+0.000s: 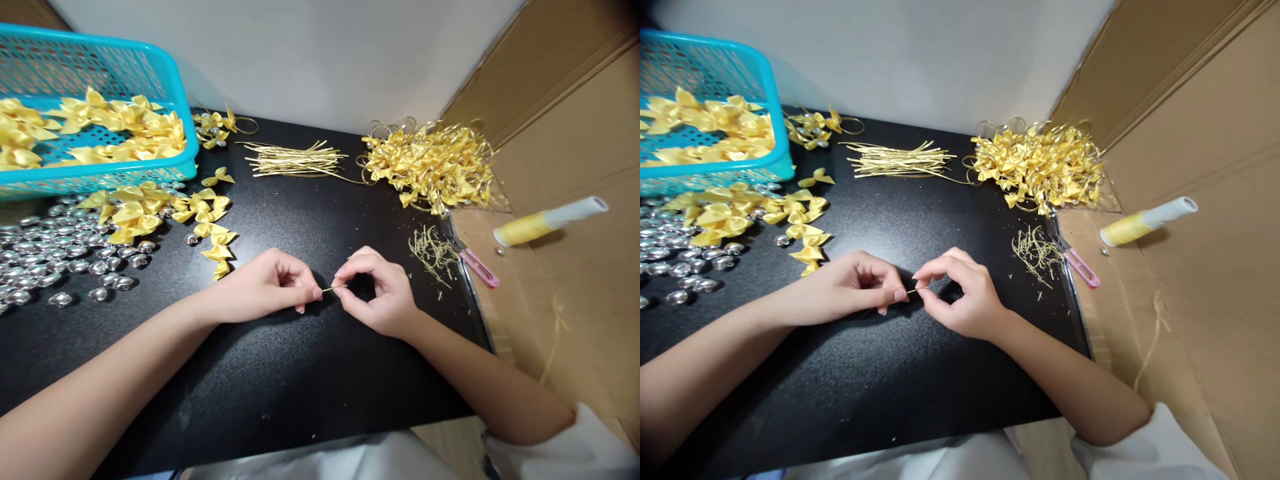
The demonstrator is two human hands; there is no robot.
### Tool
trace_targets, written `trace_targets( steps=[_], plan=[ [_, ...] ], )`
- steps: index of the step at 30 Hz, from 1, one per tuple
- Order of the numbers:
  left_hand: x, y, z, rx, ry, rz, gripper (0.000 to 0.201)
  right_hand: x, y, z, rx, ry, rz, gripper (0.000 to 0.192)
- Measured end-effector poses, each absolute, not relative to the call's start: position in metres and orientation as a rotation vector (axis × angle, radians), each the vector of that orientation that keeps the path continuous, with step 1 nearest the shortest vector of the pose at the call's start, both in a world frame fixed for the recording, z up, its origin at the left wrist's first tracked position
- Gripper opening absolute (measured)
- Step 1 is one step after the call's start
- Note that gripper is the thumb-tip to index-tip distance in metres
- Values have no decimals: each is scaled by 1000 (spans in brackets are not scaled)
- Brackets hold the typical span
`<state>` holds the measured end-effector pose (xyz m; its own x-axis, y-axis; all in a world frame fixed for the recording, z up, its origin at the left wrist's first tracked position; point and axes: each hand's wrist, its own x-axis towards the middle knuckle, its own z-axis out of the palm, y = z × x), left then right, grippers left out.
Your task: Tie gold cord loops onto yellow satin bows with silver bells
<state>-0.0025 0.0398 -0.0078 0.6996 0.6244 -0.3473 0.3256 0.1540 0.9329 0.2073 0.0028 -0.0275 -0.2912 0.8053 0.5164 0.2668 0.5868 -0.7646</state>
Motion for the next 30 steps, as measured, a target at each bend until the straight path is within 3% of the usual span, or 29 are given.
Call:
trace_targets(
  steps=[14, 19, 30],
  plan=[
    [-1, 42, -8, 1415, 866, 264, 13, 229, 15, -17, -982, -1896, 770, 31],
    [-2, 42, -9, 1434, 851, 263, 13, 217, 9, -20, -984, -1945, 768, 16],
    [-4, 40, -9, 1490, 753, 186, 19, 226, 11, -12, -902, -2075, 547, 17]
  ],
)
